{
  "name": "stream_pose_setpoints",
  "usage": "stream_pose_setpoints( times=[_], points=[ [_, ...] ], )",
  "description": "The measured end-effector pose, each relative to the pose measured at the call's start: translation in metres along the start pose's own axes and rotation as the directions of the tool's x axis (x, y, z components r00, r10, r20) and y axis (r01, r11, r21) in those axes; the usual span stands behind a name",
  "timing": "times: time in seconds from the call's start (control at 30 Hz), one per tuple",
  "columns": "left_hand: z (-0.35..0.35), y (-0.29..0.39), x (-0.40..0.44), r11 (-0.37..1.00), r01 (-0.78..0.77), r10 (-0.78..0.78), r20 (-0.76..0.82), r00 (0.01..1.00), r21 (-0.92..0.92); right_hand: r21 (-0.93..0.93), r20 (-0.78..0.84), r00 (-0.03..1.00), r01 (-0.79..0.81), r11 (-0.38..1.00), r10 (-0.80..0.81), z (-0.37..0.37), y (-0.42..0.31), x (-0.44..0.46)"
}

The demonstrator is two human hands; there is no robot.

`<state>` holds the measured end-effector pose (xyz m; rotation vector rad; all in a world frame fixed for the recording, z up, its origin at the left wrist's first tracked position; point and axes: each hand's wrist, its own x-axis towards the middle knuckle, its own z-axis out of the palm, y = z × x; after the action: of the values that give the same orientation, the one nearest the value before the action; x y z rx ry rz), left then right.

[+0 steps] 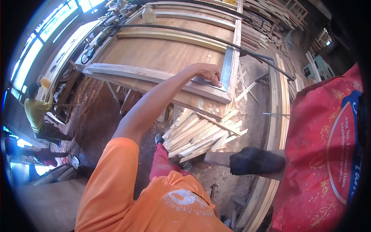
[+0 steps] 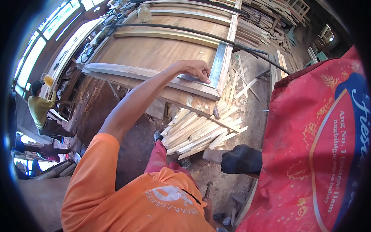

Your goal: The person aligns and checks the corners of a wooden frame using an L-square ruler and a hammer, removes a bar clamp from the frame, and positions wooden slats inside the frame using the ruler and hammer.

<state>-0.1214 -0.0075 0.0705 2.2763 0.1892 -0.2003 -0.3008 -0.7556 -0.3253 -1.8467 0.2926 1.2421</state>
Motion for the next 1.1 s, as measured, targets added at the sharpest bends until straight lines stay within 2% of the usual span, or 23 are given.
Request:
stream_pose_setpoints(
  times=[0.1,0.17,0.5,0.63,0.7,0.77,0.87,0.93,1.0,1.03,1.07,1.1],
  points=[
    [0.003,-0.007,0.002,0.999,-0.015,0.016,0.030,0.999,-0.039,-0.028,0.001,1.000,-0.004,1.000,0.004,0.002,-0.001,-0.003],
    [0.005,-0.009,0.004,0.996,-0.042,0.041,-0.009,0.999,-0.080,-0.037,-0.005,1.000,-0.001,0.999,0.001,0.002,-0.004,-0.004],
    [0.005,-0.016,0.013,0.998,-0.053,0.052,0.059,0.997,0.016,-0.120,-0.015,1.000,0.020,0.993,-0.022,0.003,-0.009,-0.015],
    [0.006,-0.010,0.006,0.994,-0.094,0.096,0.034,0.995,-0.052,-0.190,-0.014,0.999,0.042,0.981,-0.046,0.003,-0.015,-0.020],
    [0.006,-0.012,0.005,0.991,-0.107,0.109,0.022,0.994,-0.079,-0.250,-0.011,0.998,0.063,0.966,-0.068,0.004,-0.022,-0.025],
    [0.005,-0.012,0.007,0.991,-0.126,0.128,0.048,0.991,-0.032,-0.346,-0.005,0.993,0.107,0.932,-0.115,0.005,-0.033,-0.029],
    [0.004,-0.008,0.004,0.995,-0.095,0.097,0.053,0.994,-0.043,-0.451,0.011,0.985,0.156,0.879,-0.170,0.007,-0.066,-0.032],
    [0.007,-0.009,0.003,0.993,-0.107,0.109,0.034,0.993,-0.042,-0.724,-0.064,0.993,0.021,0.689,-0.097,0.013,-0.108,-0.024],
    [0.007,-0.010,0.006,0.991,-0.128,0.129,0.016,0.992,-0.031,-0.725,-0.004,0.932,0.247,0.643,-0.362,0.023,-0.154,-0.045],
    [0.006,-0.011,0.007,0.992,-0.115,0.117,0.031,0.993,-0.060,-0.493,0.026,0.946,0.294,0.819,-0.324,0.043,-0.219,-0.092],
    [0.007,-0.012,0.006,0.991,-0.100,0.105,0.047,0.993,-0.088,-0.219,0.055,0.957,0.290,0.931,-0.285,0.063,-0.285,-0.140],
    [0.007,-0.010,0.005,0.991,-0.100,0.105,0.057,0.993,-0.085,-0.067,0.087,0.932,0.357,0.932,-0.351,0.078,-0.329,-0.171]
  ],
)
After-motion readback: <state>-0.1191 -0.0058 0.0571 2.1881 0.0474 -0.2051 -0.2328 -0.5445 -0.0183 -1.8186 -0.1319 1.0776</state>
